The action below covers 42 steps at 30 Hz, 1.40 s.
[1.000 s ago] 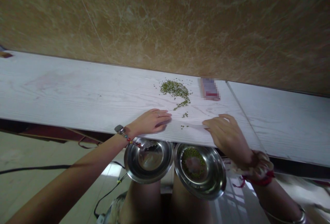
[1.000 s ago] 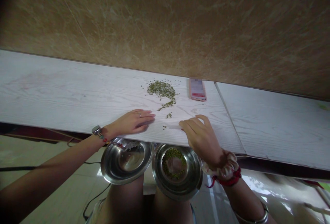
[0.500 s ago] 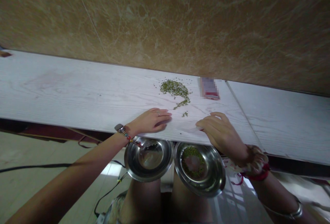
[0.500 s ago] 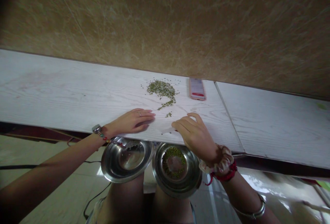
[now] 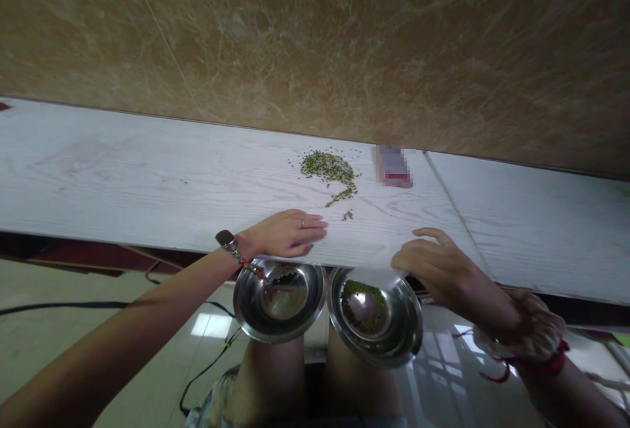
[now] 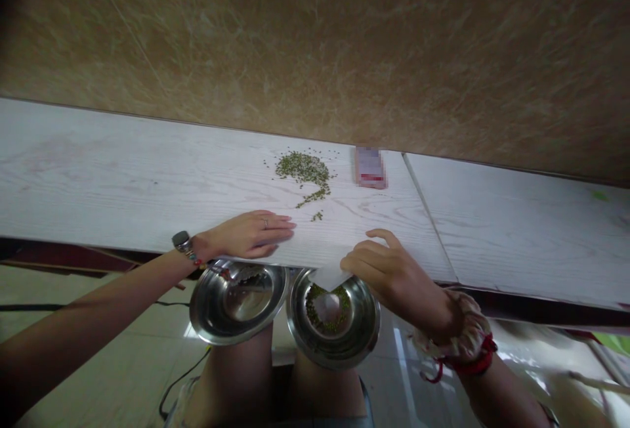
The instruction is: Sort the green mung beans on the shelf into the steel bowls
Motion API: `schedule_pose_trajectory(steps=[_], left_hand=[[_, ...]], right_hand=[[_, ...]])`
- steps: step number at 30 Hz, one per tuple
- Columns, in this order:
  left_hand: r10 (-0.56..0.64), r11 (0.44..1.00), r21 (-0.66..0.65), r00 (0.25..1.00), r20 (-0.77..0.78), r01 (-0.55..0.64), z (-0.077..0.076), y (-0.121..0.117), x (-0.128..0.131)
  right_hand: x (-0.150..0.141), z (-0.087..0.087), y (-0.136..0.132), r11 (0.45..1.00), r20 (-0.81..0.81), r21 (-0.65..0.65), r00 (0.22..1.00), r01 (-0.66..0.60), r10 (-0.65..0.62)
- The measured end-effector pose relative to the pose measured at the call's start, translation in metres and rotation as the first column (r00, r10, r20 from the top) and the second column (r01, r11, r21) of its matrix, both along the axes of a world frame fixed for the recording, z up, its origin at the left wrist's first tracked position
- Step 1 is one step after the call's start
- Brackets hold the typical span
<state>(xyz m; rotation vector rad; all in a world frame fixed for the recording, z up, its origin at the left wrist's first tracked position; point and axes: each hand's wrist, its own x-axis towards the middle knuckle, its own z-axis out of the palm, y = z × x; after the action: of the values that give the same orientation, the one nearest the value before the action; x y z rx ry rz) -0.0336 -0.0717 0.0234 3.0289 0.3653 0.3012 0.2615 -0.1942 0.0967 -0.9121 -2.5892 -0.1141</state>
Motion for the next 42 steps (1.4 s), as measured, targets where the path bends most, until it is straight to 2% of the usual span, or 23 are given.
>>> schedule_pose_trajectory(steps=[3,6,12,14,17,21,26,32,37,42], left_hand=[[-0.039,0.999,-0.011,0.999,-0.003,0.039,0.001,0.001,0.003],[-0.050,0.998,-0.027,0.999,-0.005,0.050,0.000,0.004,0.005],[0.030,0.999,-0.024,1.000,-0.002,-0.030,-0.003,0.006,0.005],[0.070,0.997,-0.023,0.997,-0.015,-0.070,-0.003,0.006,0.005],[0.118,0.992,-0.033,0.993,-0.025,-0.119,-0.003,0.006,0.004],[0.147,0.987,-0.065,0.989,-0.025,-0.148,-0.005,0.006,0.003],[0.167,0.983,-0.077,0.986,-0.010,-0.168,-0.008,0.007,0.003],[0.181,0.979,-0.098,0.983,-0.011,-0.181,-0.008,0.008,0.004],[0.178,0.980,-0.094,0.984,-0.005,-0.178,-0.008,0.008,0.003],[0.174,0.981,-0.081,0.985,-0.010,-0.175,-0.008,0.009,0.003]], right_hand=[[0.003,0.005,-0.006,1.000,0.016,-0.021,1.000,0.013,-0.012],[0.007,0.007,-0.003,0.997,-0.001,0.030,0.997,0.074,-0.074],[0.014,-0.006,0.031,0.926,-0.077,0.217,0.951,0.309,-0.299],[0.013,-0.012,0.044,0.907,-0.080,0.248,0.940,0.340,-0.331],[0.008,-0.020,0.055,0.895,-0.072,0.295,0.941,0.335,-0.329],[0.004,-0.025,0.056,0.888,-0.044,0.310,0.938,0.339,-0.343],[0.009,-0.028,0.053,0.894,0.002,0.314,0.942,0.319,-0.336],[0.014,-0.029,0.054,0.877,-0.023,0.326,0.930,0.354,-0.367],[0.013,-0.031,0.050,0.889,0.007,0.317,0.936,0.331,-0.351],[0.009,-0.032,0.058,0.877,0.019,0.327,0.925,0.353,-0.380]])
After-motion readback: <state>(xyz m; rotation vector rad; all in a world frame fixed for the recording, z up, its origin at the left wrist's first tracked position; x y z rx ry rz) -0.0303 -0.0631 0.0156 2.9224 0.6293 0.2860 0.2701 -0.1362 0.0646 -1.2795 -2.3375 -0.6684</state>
